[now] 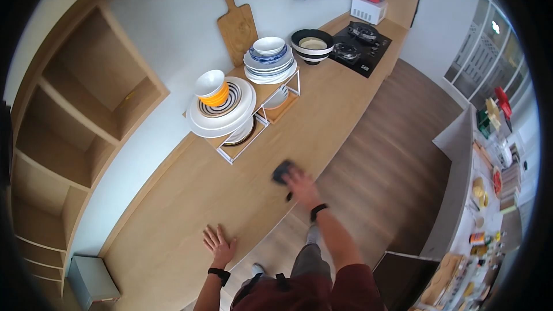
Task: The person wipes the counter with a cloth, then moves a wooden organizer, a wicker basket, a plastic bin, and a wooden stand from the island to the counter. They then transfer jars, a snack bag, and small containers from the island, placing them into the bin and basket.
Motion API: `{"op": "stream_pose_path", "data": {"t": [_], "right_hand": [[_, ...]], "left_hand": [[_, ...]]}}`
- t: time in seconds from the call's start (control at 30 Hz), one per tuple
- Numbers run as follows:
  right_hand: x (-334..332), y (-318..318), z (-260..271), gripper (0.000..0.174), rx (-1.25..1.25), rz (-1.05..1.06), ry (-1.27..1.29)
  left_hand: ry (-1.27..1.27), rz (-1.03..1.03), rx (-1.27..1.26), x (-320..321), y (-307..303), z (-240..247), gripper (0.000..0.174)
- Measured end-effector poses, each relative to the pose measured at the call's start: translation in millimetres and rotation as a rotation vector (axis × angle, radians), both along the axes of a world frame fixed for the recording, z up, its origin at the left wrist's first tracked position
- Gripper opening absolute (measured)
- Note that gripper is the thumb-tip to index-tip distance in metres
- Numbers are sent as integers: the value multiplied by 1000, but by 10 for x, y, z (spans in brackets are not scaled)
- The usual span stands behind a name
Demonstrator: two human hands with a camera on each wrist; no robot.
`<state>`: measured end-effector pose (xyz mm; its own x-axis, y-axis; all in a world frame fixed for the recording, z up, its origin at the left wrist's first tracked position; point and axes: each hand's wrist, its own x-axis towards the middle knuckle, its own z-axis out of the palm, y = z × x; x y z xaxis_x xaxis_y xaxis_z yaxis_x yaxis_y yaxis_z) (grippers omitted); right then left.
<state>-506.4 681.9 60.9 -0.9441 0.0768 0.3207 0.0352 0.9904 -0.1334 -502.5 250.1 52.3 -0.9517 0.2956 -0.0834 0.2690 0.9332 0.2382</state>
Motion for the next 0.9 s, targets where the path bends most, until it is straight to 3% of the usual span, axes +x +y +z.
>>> {"op": "stream_pose_path", "data": {"t": [0.13,0.17,0.27,0.43,0.53,0.63,0.73,0.77,0.8,0.9], "right_hand": [[-143,1676,-27,50,-51,-533,-80],[-177,1844,-5,50,-97,-615,-9],[-458,1748,-61,52,-184,-586,-110],[-634,80,210,68,-300,162,-279],[-496,-780,45,54,-188,614,-99],[-653,-833,34,50,-236,666,-34],[-1029,-75,271,44,-188,481,-150],[-1173,244,455,41,-206,334,-208],[-1314,558,282,40,-189,182,-111],[-1530,1487,290,44,-195,-226,-149]], "left_hand": [[-152,58,-60,-60,23,90,103],[-192,73,-63,-73,27,86,104],[-275,108,-78,-119,25,103,107],[-432,124,-163,-214,47,200,108],[-444,125,-185,-177,94,261,106],[-310,167,-84,-213,100,10,101],[-125,177,119,-317,429,23,95],[-37,146,223,-398,689,121,94],[-34,149,230,-467,915,140,94],[-53,121,340,-647,1600,130,87]]}}
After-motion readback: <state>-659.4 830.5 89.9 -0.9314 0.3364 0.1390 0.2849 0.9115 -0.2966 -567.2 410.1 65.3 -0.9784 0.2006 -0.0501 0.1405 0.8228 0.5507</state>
